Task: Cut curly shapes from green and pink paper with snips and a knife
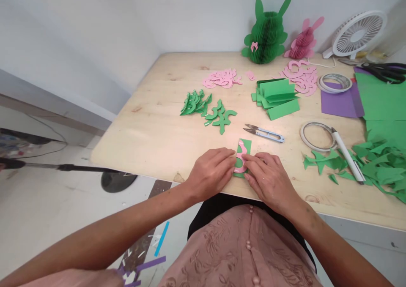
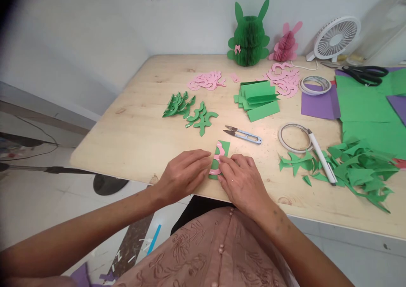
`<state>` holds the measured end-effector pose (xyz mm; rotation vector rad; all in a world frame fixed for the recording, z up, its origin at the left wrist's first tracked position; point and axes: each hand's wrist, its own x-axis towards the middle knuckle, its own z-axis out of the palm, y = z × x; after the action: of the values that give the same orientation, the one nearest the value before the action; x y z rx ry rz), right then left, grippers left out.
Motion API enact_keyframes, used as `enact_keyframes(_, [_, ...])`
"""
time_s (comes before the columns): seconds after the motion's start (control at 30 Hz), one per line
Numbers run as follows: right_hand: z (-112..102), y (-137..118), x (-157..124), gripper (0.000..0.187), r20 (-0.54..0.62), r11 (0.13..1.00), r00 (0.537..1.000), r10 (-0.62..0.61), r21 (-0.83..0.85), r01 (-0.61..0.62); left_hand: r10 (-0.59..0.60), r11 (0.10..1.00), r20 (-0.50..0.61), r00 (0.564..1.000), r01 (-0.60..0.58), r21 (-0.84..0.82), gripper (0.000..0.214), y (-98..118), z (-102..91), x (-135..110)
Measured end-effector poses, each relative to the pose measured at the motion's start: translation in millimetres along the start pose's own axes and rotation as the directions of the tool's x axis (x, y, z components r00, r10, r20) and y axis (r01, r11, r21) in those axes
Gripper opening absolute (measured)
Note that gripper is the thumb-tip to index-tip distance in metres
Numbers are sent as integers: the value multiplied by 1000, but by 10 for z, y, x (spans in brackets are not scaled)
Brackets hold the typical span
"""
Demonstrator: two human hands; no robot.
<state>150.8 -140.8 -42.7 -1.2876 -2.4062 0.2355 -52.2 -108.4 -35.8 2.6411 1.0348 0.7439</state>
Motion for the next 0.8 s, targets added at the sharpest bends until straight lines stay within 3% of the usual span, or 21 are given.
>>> enact_keyframes(0.07, [-6, -5, 2, 20, 0, 1000, 1000, 0, -2, 0, 68, 998, -2, 998, -68, 17, 25, -8, 31, -66])
enact_keyframes(0.27, [-15, -6, 0, 17, 11, 1000, 1000, -10, -11, 10, 125, 991, 91, 988, -130, 43, 34, -17, 76, -137])
enact_keyframes(0.8, [-23, 0, -4, 18, 38, 999, 999, -21, -25, 22, 128, 988, 78, 989, -134, 77, 34, -29, 139, -182])
